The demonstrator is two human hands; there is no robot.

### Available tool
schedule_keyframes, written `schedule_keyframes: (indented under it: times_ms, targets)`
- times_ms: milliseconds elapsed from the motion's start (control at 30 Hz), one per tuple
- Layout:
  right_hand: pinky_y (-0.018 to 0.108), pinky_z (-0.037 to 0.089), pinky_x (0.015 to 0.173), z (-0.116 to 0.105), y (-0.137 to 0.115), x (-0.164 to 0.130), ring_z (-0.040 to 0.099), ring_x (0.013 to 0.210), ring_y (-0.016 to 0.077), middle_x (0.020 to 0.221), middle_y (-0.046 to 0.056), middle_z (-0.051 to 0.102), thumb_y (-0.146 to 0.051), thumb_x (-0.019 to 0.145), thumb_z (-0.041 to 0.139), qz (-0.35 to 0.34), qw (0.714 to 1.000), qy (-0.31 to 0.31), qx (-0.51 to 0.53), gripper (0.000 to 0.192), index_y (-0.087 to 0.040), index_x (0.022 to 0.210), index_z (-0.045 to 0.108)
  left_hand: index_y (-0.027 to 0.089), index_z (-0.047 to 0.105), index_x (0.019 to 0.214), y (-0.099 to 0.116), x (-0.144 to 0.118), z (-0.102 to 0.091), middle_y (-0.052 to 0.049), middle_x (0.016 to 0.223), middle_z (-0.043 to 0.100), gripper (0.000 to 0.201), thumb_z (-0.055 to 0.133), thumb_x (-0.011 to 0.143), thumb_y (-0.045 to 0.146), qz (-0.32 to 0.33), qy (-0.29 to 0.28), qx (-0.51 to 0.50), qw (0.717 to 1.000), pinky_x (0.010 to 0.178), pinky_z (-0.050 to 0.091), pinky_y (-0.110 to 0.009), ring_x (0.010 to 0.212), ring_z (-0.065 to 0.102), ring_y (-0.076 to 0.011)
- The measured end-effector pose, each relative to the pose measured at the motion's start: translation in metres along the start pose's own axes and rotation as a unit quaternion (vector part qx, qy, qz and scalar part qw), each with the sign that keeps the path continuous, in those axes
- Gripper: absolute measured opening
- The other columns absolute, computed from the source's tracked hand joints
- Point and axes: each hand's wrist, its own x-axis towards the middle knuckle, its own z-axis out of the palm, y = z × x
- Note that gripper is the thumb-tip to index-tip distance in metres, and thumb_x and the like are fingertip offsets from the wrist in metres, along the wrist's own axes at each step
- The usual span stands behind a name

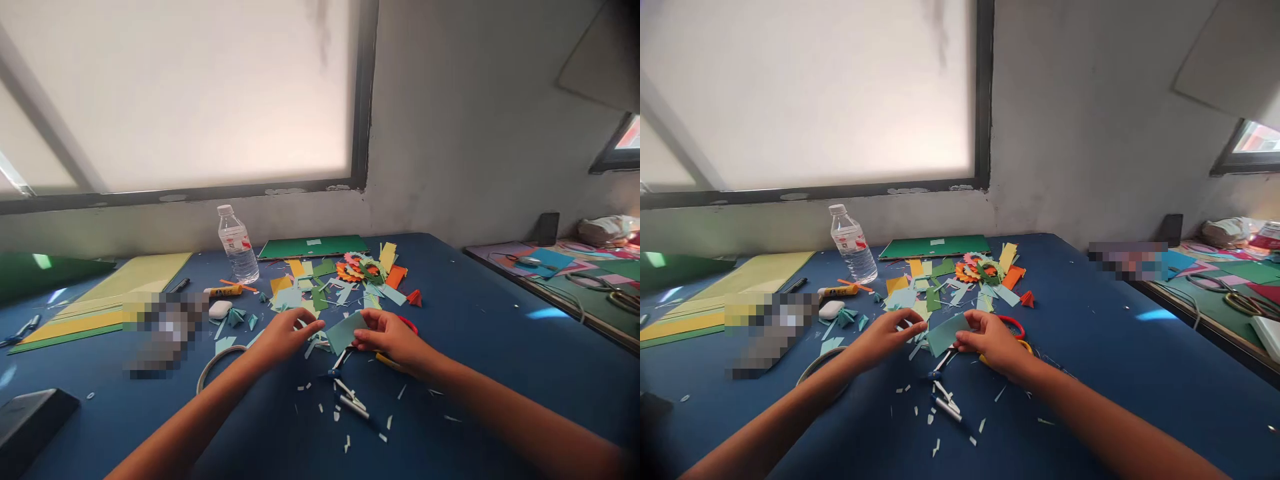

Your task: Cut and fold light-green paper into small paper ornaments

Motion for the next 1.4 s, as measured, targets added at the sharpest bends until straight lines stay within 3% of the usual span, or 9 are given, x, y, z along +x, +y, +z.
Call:
schedule_keyframes:
  times_ms: [67,167,500,900,1133,1400]
  targets:
    - [0.031,0.054,0.074,0.007,-0.001,-0.006,0.066,0.079,0.0188,0.083,0.002,0.065,-0.05,0.062,0.076,0.011,0.999,-0.01,0.031,0.046,-0.017,0.09,0.059,0.017,0.065,0.098,0.01,-0.012,0.011,-0.003,0.089,0.069,0.037,0.049,0.086,0.048,0.029,-0.042,-0.078,0.996,0.074,0.049,-0.031,0.087,0.063,-0.0211]
    - [0.031,0.053,0.072,0.016,-0.003,-0.01,0.066,0.077,0.0186,0.083,0.002,0.067,-0.048,0.059,0.079,0.018,0.998,-0.019,0.063,0.046,-0.017,0.087,0.059,0.013,0.067,0.087,0.015,-0.023,0.02,-0.002,0.072,0.067,0.036,0.064,0.073,0.046,0.029,-0.056,-0.16,0.985,0.065,0.048,-0.028,0.072,0.063,-0.0192]
    - [0.029,0.05,0.069,0.024,-0.006,-0.02,0.064,0.07,0.0165,0.074,0.002,0.068,-0.043,0.052,0.084,0.055,0.994,-0.021,0.091,0.045,-0.014,0.082,0.066,0.013,0.073,0.082,0.003,-0.029,0.022,-0.002,0.067,0.07,0.029,0.071,0.068,0.039,-0.01,-0.095,-0.296,0.95,0.062,0.046,-0.025,0.065,0.062,-0.0165]
    - [0.023,0.049,0.069,0.022,0.002,-0.024,0.064,0.074,0.0146,0.075,-0.001,0.068,-0.031,0.058,0.084,0.056,0.994,-0.045,0.078,0.032,-0.017,0.081,0.068,0.016,0.074,0.092,0.004,-0.038,0.023,-0.001,0.072,0.072,0.022,0.068,0.074,0.028,-0.033,-0.137,-0.341,0.929,0.063,0.051,-0.023,0.07,0.063,-0.0148]
    - [0.025,0.051,0.069,0.02,-0.001,-0.025,0.064,0.073,0.0151,0.075,0.002,0.068,-0.045,0.069,0.074,0.055,0.996,-0.042,0.054,0.031,-0.016,0.081,0.073,0.015,0.075,0.086,0.003,-0.036,0.021,-0.002,0.072,0.072,0.019,0.068,0.074,0.028,-0.046,-0.139,-0.327,0.934,0.06,0.05,-0.02,0.068,0.063,-0.0135]
    - [0.021,0.04,0.055,0.017,-0.012,-0.03,0.051,0.057,0.0105,0.057,0.0,0.06,-0.031,0.069,0.075,0.018,0.999,-0.017,-0.029,0.018,-0.014,0.065,0.073,0.015,0.074,0.079,0.005,-0.042,0.02,-0.002,0.071,0.071,0.018,0.067,0.073,0.03,-0.03,-0.14,-0.255,0.956,0.065,0.049,-0.025,0.07,0.063,-0.0173]
